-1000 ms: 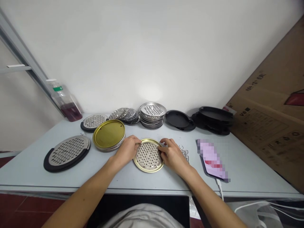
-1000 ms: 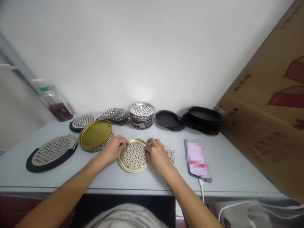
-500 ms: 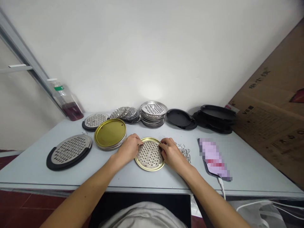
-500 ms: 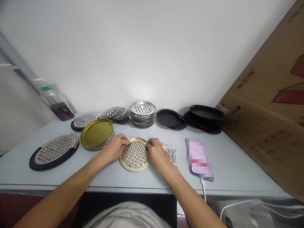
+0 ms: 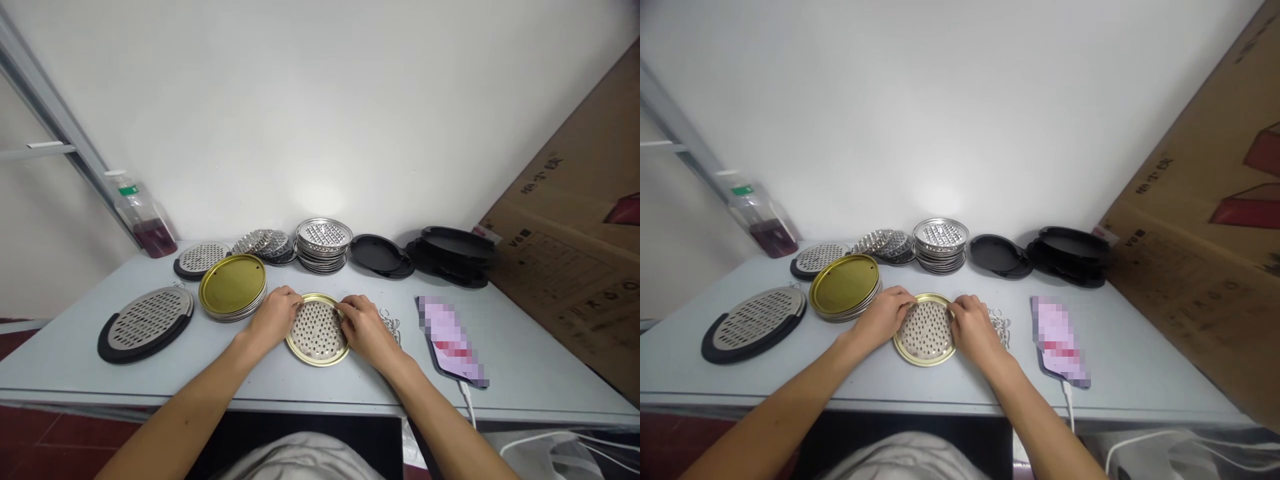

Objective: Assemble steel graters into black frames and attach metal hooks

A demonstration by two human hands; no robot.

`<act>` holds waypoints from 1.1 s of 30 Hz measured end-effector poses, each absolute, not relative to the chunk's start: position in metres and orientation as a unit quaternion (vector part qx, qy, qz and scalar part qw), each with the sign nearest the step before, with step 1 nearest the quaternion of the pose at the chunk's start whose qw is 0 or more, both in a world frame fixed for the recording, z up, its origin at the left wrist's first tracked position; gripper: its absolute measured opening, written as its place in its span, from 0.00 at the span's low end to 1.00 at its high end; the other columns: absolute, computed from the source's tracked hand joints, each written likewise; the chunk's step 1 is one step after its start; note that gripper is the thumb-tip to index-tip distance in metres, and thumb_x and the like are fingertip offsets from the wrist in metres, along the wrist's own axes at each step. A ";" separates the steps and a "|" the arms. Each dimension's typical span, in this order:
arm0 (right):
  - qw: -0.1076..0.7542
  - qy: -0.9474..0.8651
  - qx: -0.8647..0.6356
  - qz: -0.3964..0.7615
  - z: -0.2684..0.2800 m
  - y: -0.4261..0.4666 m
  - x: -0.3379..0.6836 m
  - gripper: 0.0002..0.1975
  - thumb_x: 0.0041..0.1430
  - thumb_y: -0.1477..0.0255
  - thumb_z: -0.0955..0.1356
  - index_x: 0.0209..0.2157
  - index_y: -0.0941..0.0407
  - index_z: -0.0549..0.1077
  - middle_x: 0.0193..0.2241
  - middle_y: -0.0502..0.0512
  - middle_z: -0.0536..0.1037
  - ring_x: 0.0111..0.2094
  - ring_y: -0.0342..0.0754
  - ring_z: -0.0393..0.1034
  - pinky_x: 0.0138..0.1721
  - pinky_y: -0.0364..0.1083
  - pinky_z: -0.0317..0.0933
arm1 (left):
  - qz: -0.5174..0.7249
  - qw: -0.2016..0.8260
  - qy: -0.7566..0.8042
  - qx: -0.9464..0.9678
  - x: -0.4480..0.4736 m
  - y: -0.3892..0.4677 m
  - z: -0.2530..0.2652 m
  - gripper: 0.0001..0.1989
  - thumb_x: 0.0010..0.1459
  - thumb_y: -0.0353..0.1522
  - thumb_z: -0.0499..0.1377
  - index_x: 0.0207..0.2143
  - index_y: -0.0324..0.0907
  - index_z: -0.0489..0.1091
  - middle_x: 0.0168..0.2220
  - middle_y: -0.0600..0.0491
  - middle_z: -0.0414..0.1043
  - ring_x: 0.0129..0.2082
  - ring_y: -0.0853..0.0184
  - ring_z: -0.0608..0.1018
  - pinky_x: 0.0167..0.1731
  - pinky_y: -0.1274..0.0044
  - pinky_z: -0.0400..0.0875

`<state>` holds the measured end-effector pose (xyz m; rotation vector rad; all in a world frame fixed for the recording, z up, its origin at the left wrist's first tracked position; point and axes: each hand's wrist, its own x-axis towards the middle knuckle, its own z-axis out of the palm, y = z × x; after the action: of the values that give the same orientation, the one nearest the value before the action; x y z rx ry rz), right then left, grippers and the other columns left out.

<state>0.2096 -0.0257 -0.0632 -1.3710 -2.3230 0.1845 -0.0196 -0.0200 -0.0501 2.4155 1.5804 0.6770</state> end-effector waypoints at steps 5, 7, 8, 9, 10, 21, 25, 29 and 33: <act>0.215 -0.835 -0.502 0.066 -0.062 -0.026 0.211 0.17 0.56 0.83 0.62 0.44 0.57 0.75 0.41 0.59 0.75 0.44 0.52 0.65 0.47 0.50 0.59 | 0.226 0.090 0.528 0.814 -0.018 -0.021 -0.048 0.17 0.59 0.21 0.51 0.37 0.42 0.79 0.38 0.47 0.75 0.39 0.64 0.77 0.43 0.73 0.72; 0.213 -0.835 -0.503 0.067 -0.062 -0.026 0.211 0.17 0.56 0.83 0.62 0.44 0.57 0.75 0.41 0.59 0.75 0.44 0.52 0.65 0.47 0.50 0.59 | 0.225 0.090 0.529 0.813 -0.018 -0.022 -0.048 0.17 0.59 0.21 0.51 0.39 0.42 0.79 0.38 0.47 0.75 0.39 0.63 0.77 0.43 0.72 0.72; 0.212 -0.835 -0.503 0.068 -0.061 -0.026 0.211 0.17 0.56 0.83 0.63 0.44 0.57 0.75 0.41 0.59 0.75 0.43 0.52 0.65 0.46 0.50 0.58 | 0.224 0.089 0.531 0.812 -0.017 -0.022 -0.047 0.18 0.58 0.21 0.51 0.40 0.42 0.78 0.37 0.47 0.75 0.39 0.63 0.77 0.43 0.72 0.72; 0.212 -0.836 -0.502 0.069 -0.061 -0.026 0.211 0.17 0.57 0.83 0.63 0.44 0.57 0.75 0.41 0.58 0.75 0.43 0.52 0.65 0.46 0.50 0.58 | 0.222 0.089 0.533 0.812 -0.017 -0.022 -0.047 0.18 0.58 0.21 0.51 0.40 0.42 0.78 0.37 0.47 0.75 0.39 0.63 0.77 0.43 0.72 0.72; 0.213 -0.836 -0.501 0.070 -0.060 -0.026 0.211 0.16 0.57 0.83 0.63 0.44 0.57 0.76 0.41 0.58 0.75 0.43 0.52 0.65 0.46 0.49 0.58 | 0.221 0.089 0.534 0.811 -0.017 -0.022 -0.046 0.18 0.58 0.21 0.51 0.41 0.43 0.79 0.38 0.47 0.75 0.40 0.63 0.77 0.43 0.72 0.72; 0.212 -0.834 -0.503 0.076 -0.058 -0.027 0.211 0.18 0.58 0.83 0.63 0.46 0.56 0.76 0.42 0.58 0.75 0.44 0.52 0.65 0.47 0.49 0.58 | 0.274 0.079 0.532 0.797 -0.017 -0.022 -0.044 0.13 0.61 0.25 0.53 0.41 0.41 0.77 0.40 0.48 0.74 0.42 0.62 0.75 0.46 0.71 0.71; 0.219 -0.833 -0.504 0.069 -0.059 -0.027 0.212 0.17 0.59 0.81 0.63 0.47 0.56 0.75 0.42 0.59 0.75 0.45 0.52 0.65 0.47 0.50 0.58 | 0.356 0.004 0.533 0.768 -0.007 -0.004 -0.023 0.12 0.62 0.32 0.57 0.48 0.43 0.73 0.48 0.47 0.70 0.49 0.59 0.72 0.53 0.68 0.66; 0.227 -0.832 -0.501 0.067 -0.059 -0.027 0.212 0.15 0.61 0.79 0.63 0.47 0.56 0.75 0.41 0.58 0.75 0.44 0.52 0.65 0.47 0.49 0.58 | 0.360 -0.028 0.566 0.741 0.011 0.031 0.002 0.23 0.60 0.39 0.60 0.56 0.43 0.67 0.55 0.42 0.64 0.57 0.52 0.65 0.57 0.62 0.60; 0.221 -0.833 -0.502 0.070 -0.057 -0.028 0.212 0.15 0.61 0.79 0.62 0.46 0.56 0.75 0.41 0.58 0.75 0.44 0.52 0.65 0.45 0.49 0.57 | 0.360 0.002 0.599 0.715 0.021 0.061 0.011 0.22 0.56 0.41 0.64 0.52 0.43 0.71 0.52 0.41 0.67 0.58 0.49 0.63 0.57 0.60 0.59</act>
<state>0.2115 -0.0277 -0.0568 -1.3880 -2.3018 0.1946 0.0215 0.0606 0.0106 2.2435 1.8797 1.1278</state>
